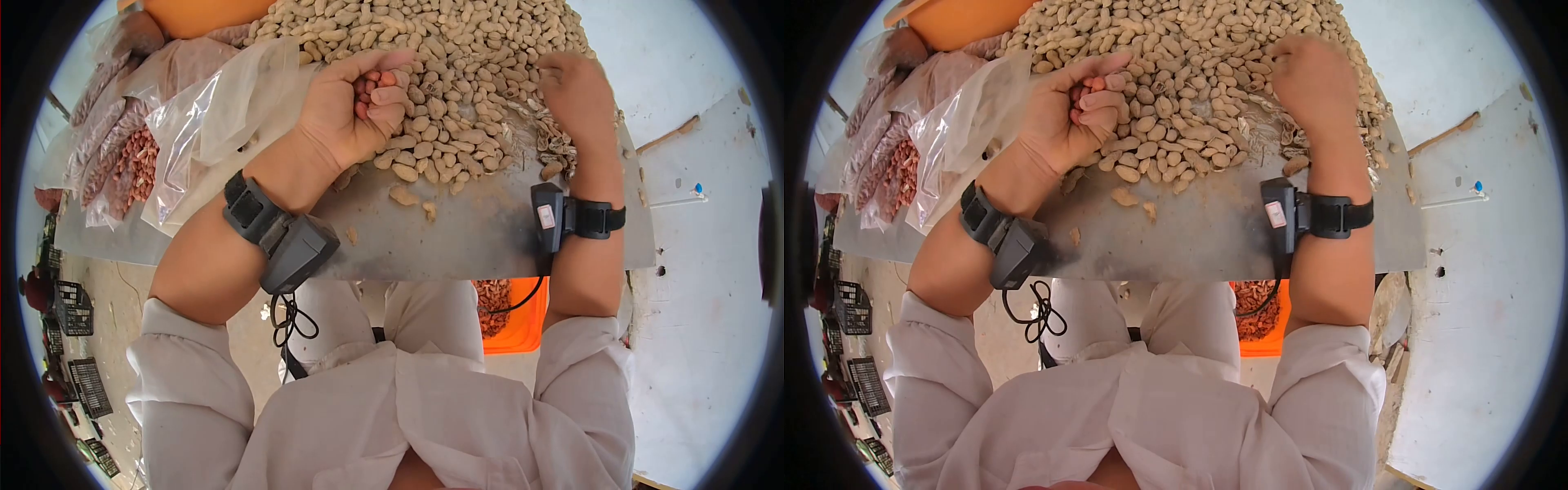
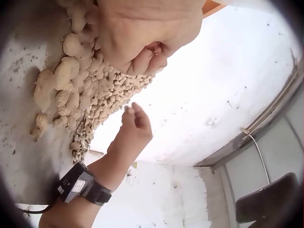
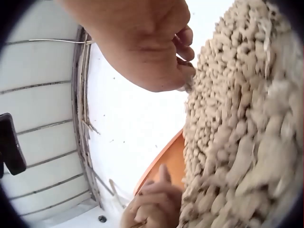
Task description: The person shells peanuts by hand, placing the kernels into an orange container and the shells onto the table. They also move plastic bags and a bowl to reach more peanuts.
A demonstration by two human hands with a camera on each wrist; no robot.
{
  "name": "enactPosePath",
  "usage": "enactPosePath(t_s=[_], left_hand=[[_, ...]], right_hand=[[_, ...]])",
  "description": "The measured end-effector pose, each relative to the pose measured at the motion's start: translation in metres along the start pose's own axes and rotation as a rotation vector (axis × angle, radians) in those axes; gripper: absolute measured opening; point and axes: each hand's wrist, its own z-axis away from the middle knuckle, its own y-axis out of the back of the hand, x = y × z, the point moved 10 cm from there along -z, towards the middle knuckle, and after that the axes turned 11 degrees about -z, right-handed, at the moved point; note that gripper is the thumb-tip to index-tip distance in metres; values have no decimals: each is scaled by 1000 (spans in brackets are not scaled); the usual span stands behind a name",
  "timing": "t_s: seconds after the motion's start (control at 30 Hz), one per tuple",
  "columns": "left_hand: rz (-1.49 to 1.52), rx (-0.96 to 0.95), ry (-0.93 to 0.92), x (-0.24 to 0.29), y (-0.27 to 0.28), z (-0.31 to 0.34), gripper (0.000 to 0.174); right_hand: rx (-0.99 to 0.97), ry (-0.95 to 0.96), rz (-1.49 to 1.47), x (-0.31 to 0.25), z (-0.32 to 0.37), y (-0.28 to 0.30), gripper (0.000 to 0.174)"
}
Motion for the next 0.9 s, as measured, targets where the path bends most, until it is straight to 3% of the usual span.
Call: enactPosePath(t_s=[0.03,0.13,0.23,0.33,0.43,0.53,0.63,0.73,0.9], left_hand=[[-6,10,-3,1,1,0,33],[1,22,-12,3,4,1,37],[-2,9,-24,5,6,0,42],[-16,51,-31,6,6,2,45],[-7,105,-37,5,6,4,45],[-15,134,-36,5,7,3,41],[-40,107,-7,3,9,1,32],[-36,28,53,-6,7,-2,23],[-322,79,-5,-10,-3,2,16]], right_hand=[[2,0,120,3,-1,3,20],[-3,-33,-165,-2,-1,7,16],[-315,90,-494,-47,9,-24,16],[-669,67,-460,-71,28,-54,16],[-807,13,-400,-66,40,-78,16],[-769,69,-436,-67,38,-77,14],[-685,-102,-680,-67,27,-65,12],[-392,-127,-1200,-68,17,-55,13],[-334,-267,-1285,-73,18,-58,13]])
